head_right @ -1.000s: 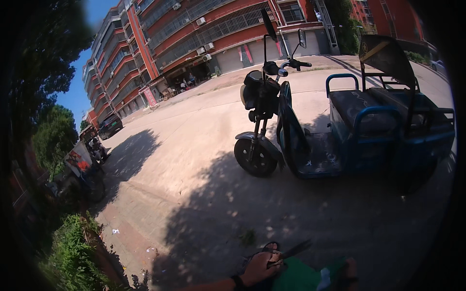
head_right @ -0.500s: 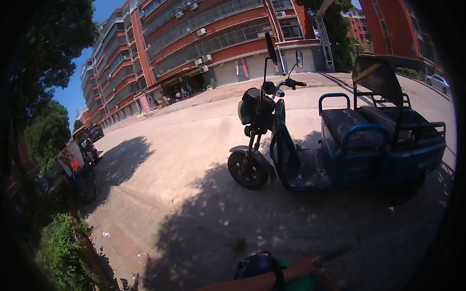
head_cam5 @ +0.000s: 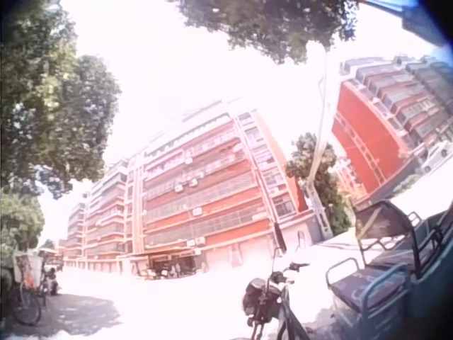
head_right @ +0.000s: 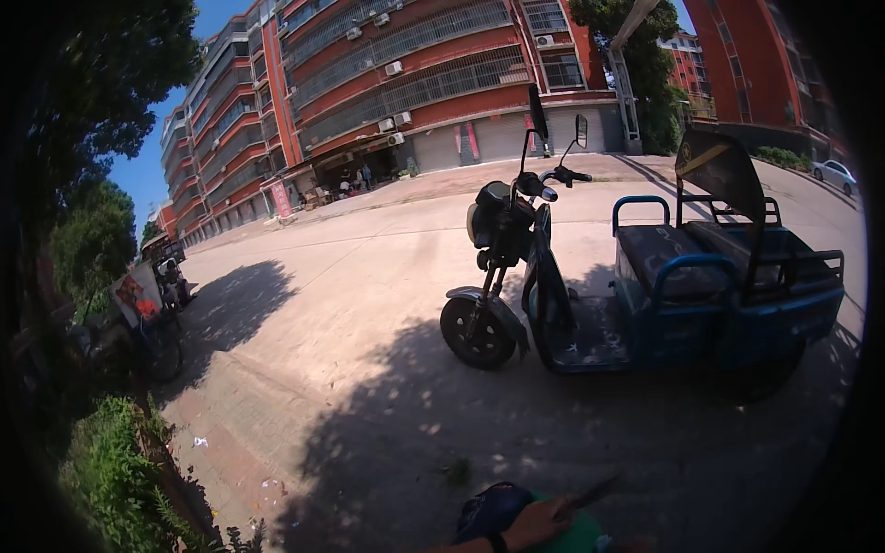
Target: Cutting a piece of green fabric with large shears while sitting outdoors.
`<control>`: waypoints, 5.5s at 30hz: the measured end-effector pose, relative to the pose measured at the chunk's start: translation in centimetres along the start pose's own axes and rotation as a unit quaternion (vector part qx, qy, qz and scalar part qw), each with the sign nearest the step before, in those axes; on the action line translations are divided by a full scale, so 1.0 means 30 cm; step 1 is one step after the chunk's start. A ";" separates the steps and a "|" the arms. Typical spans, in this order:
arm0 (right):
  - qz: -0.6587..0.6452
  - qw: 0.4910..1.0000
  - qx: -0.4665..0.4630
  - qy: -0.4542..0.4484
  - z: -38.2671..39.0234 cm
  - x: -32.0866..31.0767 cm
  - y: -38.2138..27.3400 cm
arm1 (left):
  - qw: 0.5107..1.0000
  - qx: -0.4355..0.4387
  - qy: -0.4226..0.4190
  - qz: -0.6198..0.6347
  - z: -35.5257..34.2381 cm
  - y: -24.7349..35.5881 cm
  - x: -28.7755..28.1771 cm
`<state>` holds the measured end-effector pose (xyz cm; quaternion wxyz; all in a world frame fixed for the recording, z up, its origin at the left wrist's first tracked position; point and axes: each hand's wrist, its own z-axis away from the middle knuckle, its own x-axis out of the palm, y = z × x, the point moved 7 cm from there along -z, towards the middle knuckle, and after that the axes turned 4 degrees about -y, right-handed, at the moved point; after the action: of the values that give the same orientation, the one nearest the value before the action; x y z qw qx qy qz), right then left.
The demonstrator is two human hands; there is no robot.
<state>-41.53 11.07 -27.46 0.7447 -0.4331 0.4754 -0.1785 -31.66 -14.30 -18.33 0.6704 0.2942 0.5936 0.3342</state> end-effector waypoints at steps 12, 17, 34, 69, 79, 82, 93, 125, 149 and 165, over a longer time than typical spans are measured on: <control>0.204 0.918 -0.250 0.229 -0.006 -0.134 -0.351 | 0.988 0.043 0.141 0.049 0.076 0.074 -0.067; 0.078 0.967 -0.214 0.117 -0.001 -0.061 -0.538 | 0.946 0.249 0.200 0.050 0.028 0.214 -0.123; -0.142 0.966 -0.203 0.074 0.281 -0.248 -0.816 | 0.974 0.200 -0.108 0.021 -0.120 0.077 0.091; 0.032 0.952 -0.111 0.284 0.445 -0.388 -0.463 | 0.981 0.166 -0.095 -0.034 0.126 0.025 -0.119; -0.050 0.876 -0.136 0.459 0.549 -0.628 0.025 | 0.982 0.053 -0.180 0.018 0.177 -0.152 0.017; 0.009 0.949 -0.140 0.282 0.546 -0.518 -0.287 | 0.980 -0.016 -0.187 0.070 0.200 -0.082 -0.015; 0.020 0.979 -0.198 0.047 0.652 -0.235 -0.800 | 0.944 0.240 -0.193 0.118 0.257 0.461 0.140; -0.141 0.965 -0.146 0.167 0.617 -0.375 -0.584 | 0.975 0.151 -0.164 0.010 0.348 0.209 -0.151; -0.365 0.927 0.035 0.083 0.277 -0.037 -0.165 | 0.975 -0.131 0.008 0.178 0.132 -0.218 -0.108; -0.160 0.972 0.045 0.168 0.162 -0.175 -0.205 | 0.988 -0.059 0.045 0.135 0.076 -0.189 -0.051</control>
<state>-38.97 13.49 -18.71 0.6343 -0.4336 0.5098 -0.3869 -28.94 -18.94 -21.62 0.6083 0.3162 0.5571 0.4687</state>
